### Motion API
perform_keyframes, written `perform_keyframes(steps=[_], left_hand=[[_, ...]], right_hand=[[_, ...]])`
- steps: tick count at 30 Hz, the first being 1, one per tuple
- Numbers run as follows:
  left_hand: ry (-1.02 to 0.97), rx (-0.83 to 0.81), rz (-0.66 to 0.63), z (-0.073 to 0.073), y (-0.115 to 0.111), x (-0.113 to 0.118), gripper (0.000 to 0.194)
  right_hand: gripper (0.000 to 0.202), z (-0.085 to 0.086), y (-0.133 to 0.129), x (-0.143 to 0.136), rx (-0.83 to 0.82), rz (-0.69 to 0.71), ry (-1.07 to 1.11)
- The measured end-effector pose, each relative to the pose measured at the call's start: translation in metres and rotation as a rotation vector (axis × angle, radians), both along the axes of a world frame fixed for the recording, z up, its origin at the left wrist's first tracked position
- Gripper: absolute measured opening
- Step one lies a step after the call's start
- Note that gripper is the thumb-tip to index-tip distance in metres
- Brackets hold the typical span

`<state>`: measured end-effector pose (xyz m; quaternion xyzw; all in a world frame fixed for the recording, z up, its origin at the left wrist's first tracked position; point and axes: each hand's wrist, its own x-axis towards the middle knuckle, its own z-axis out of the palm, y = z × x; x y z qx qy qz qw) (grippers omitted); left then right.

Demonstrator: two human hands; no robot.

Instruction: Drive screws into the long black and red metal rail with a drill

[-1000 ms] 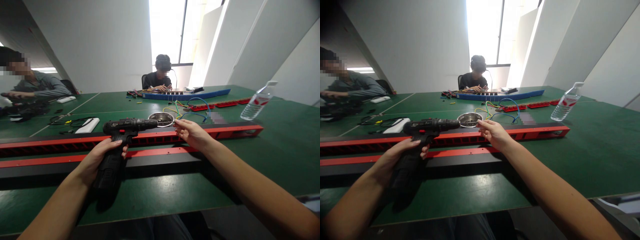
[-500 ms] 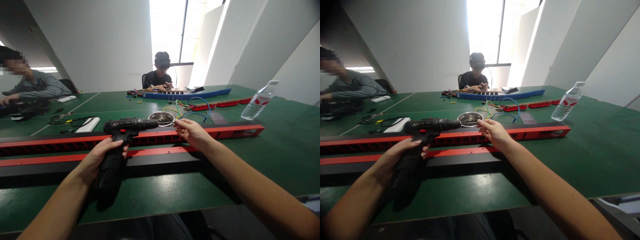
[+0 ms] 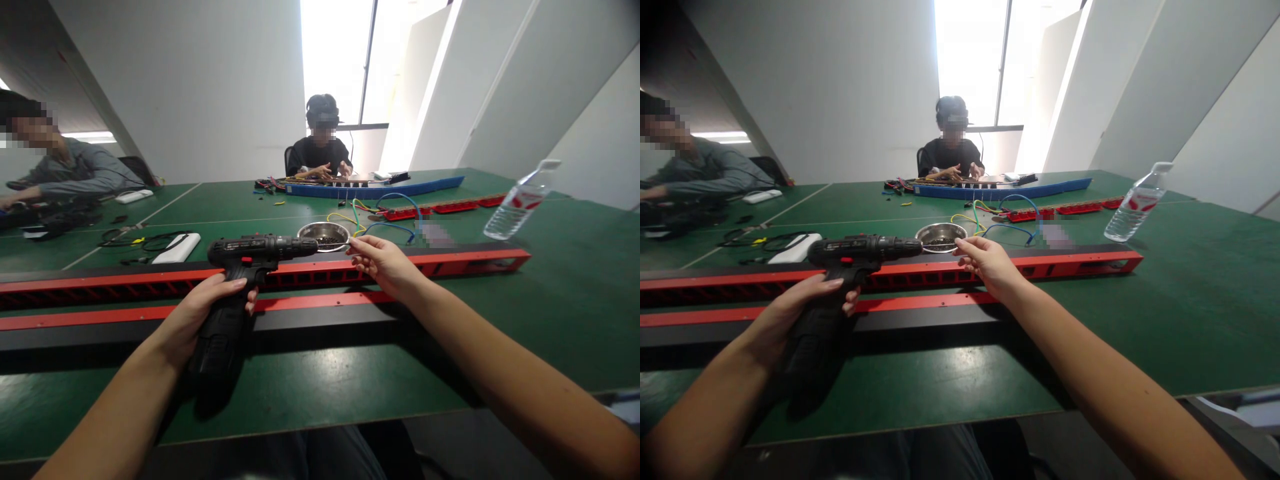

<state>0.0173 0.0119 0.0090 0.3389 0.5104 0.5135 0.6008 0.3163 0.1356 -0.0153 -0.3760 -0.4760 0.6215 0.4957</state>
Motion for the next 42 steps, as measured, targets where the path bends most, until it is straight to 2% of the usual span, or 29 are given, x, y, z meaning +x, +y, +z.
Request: perform_keyframes(steps=[16,31,36,39,42], left_hand=[[0.01,0.002,0.0,-0.001,0.0,-0.002,0.02],[0.007,-0.015,0.012,0.002,-0.001,0.0,0.018],[0.006,-0.021,0.009,-0.001,0.0,-0.001,0.019],[0.038,0.009,0.008,-0.002,0.0,-0.001,0.021],[0.103,0.047,0.008,0.002,-0.003,-0.003,0.02]], right_hand=[[0.032,0.001,-0.001,0.0,0.005,-0.003,-0.002],[0.038,-0.004,0.002,0.0,0.045,-0.046,-0.044],[0.039,-0.007,0.005,0.002,0.176,-0.081,-0.15],[0.039,-0.003,0.004,0.002,0.3,-0.132,-0.29],[0.037,0.004,0.002,0.001,0.395,-0.119,-0.383]])
